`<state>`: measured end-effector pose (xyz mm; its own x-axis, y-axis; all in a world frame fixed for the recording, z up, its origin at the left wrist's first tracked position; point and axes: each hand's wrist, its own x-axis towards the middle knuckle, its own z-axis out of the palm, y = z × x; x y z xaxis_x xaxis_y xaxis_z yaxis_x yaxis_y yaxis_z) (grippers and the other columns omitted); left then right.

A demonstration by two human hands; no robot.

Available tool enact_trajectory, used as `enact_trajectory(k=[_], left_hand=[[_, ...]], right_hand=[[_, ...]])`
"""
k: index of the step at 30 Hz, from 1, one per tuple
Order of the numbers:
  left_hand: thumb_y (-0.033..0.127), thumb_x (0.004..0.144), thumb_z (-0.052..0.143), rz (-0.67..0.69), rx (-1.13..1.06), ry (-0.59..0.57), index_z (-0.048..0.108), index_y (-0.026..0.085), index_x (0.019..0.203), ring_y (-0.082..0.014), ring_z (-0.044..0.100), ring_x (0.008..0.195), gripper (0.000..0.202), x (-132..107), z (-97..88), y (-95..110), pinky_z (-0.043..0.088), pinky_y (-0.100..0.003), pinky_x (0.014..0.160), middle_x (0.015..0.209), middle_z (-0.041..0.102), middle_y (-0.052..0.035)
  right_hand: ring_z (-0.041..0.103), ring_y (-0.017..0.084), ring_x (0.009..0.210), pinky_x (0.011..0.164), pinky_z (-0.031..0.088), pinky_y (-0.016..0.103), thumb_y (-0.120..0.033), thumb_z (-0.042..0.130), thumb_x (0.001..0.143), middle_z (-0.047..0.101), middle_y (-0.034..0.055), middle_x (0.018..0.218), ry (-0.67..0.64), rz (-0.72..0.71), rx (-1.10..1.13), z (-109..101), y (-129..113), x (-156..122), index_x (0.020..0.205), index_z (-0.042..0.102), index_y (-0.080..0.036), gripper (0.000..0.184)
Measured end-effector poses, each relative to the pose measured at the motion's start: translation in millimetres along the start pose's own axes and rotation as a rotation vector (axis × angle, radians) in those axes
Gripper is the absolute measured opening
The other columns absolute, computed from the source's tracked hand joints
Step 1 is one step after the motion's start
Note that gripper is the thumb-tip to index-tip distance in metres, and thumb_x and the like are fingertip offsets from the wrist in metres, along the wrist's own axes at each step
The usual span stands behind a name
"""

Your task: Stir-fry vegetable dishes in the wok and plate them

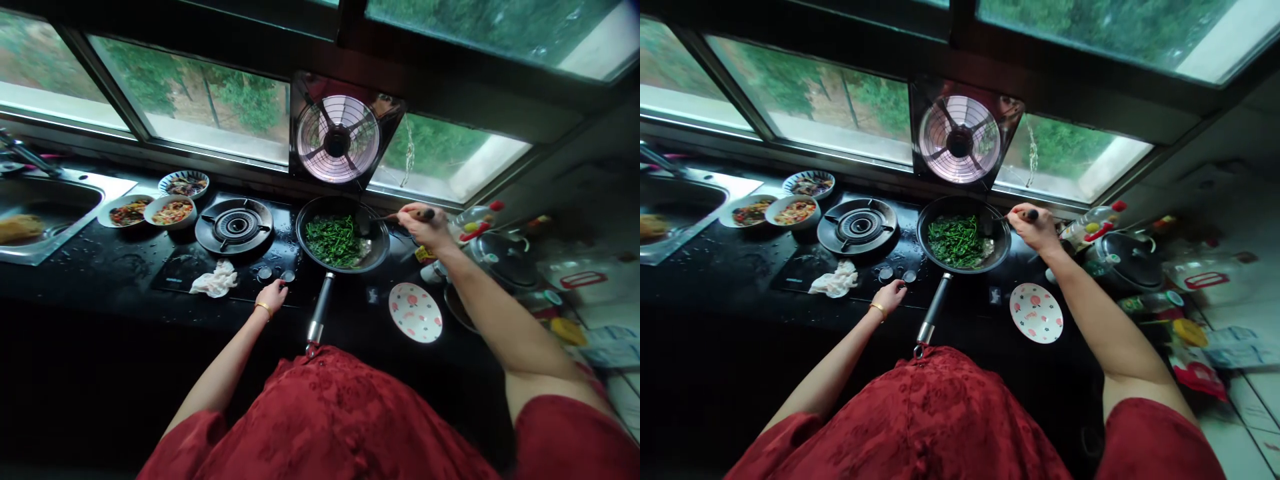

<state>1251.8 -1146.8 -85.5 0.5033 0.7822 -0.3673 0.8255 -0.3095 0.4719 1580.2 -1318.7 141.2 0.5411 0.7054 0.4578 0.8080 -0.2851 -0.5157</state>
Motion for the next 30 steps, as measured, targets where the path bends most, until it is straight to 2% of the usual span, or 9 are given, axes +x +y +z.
enact_trajectory(k=[3, 7, 10, 15, 18, 22, 24, 26, 30], left_hand=[[0.035, 0.094, 0.046, 0.023, 0.071, 0.008, 0.059, 0.02, 0.126, -0.0259, 0.064, 0.108, 0.038, 4.2, -6.7, 6.3, 0.046, -0.033, 0.089, 0.113, 0.069, -0.011], [0.034, 0.095, 0.044, 0.058, 0.168, 0.018, 0.056, 0.017, 0.128, -0.0275, 0.061, 0.114, 0.039, 11.2, -13.5, 11.6, 0.044, -0.035, 0.094, 0.124, 0.064, -0.0151], [0.034, 0.095, 0.044, 0.062, 0.189, 0.021, 0.056, 0.017, 0.128, -0.0277, 0.06, 0.114, 0.039, 14.5, -13.3, 12.2, 0.044, -0.036, 0.096, 0.125, 0.063, -0.0161], [0.035, 0.095, 0.045, 0.072, 0.215, 0.024, 0.056, 0.019, 0.127, -0.0267, 0.061, 0.111, 0.037, 16.5, -8.2, 13.7, 0.045, -0.035, 0.093, 0.124, 0.062, -0.0149], [0.034, 0.095, 0.045, 0.088, 0.236, 0.03, 0.054, 0.019, 0.129, -0.0264, 0.06, 0.113, 0.038, 17.9, -7.6, 16.8, 0.045, -0.035, 0.094, 0.125, 0.06, -0.015], [0.034, 0.095, 0.045, 0.098, 0.268, 0.026, 0.05, 0.017, 0.133, -0.0279, 0.059, 0.114, 0.042, 20.3, -9.9, 19.7, 0.044, -0.036, 0.094, 0.125, 0.058, -0.0171], [0.036, 0.095, 0.046, 0.097, 0.286, 0.018, 0.05, 0.015, 0.134, -0.0295, 0.059, 0.114, 0.045, 21.6, -10.1, 19.7, 0.044, -0.037, 0.094, 0.124, 0.058, -0.0186], [0.038, 0.093, 0.051, 0.099, 0.306, 0.006, 0.049, 0.014, 0.134, -0.031, 0.057, 0.115, 0.048, 23.3, -8.5, 19.5, 0.044, -0.038, 0.094, 0.124, 0.058, -0.0196], [0.033, 0.087, 0.061, 0.153, 0.351, -0.022, 0.044, 0.02, 0.141, -0.0319, 0.053, 0.119, 0.058, 29.4, -3.4, 21.8, 0.041, -0.04, 0.098, 0.13, 0.053, -0.0185]], right_hand=[[0.069, 0.022, 0.072, 0.069, 0.054, 0.035, -0.039, 0.061, 0.078, 0.075, 0.0063, 0.084, -0.063, -0.055, 0.054, 15.2, -3.6, -9.8, 0.083, 0.072, -0.02, 0.023], [0.071, 0.022, 0.086, 0.081, 0.056, 0.036, -0.03, 0.059, 0.079, 0.075, 0.0051, 0.098, -0.214, -0.305, 0.091, 27.0, -9.5, -22.6, 0.086, 0.071, -0.025, 0.015], [0.071, 0.025, 0.096, 0.088, 0.057, 0.039, -0.027, 0.058, 0.077, 0.074, 0.0083, 0.103, -0.262, -0.417, 0.117, 38.3, -6.4, -33.0, 0.085, 0.071, -0.023, 0.016], [0.067, 0.023, 0.109, 0.097, 0.053, 0.038, -0.022, 0.057, 0.078, 0.071, 0.0077, 0.115, -0.329, -0.464, 0.104, 53.7, -1.9, -47.6, 0.091, 0.072, -0.023, 0.02], [0.067, 0.023, 0.108, 0.095, 0.054, 0.037, -0.016, 0.057, 0.076, 0.067, 0.0079, 0.123, -0.401, -0.496, 0.103, 58.7, -4.5, -48.9, 0.089, 0.073, -0.023, 0.022], [0.066, 0.024, 0.11, 0.093, 0.055, 0.036, -0.015, 0.056, 0.077, 0.063, 0.0081, 0.13, -0.507, -0.532, 0.134, 51.6, -0.3, -57.8, 0.089, 0.073, -0.023, 0.022], [0.066, 0.025, 0.111, 0.095, 0.055, 0.037, -0.018, 0.059, 0.079, 0.062, 0.0069, 0.132, -0.453, -0.512, 0.143, 37.3, 6.4, -69.5, 0.093, 0.074, -0.024, 0.022], [0.065, 0.027, 0.112, 0.097, 0.054, 0.039, -0.021, 0.063, 0.079, 0.061, 0.0062, 0.134, -0.33, -0.461, 0.157, 18.1, 12.4, -85.0, 0.096, 0.074, -0.026, 0.022], [0.063, 0.03, 0.116, 0.102, 0.052, 0.045, -0.022, 0.069, 0.078, 0.062, 0.0066, 0.132, -0.046, -0.236, 0.236, -15.9, 11.3, -121.1, 0.097, 0.072, -0.027, 0.02]])
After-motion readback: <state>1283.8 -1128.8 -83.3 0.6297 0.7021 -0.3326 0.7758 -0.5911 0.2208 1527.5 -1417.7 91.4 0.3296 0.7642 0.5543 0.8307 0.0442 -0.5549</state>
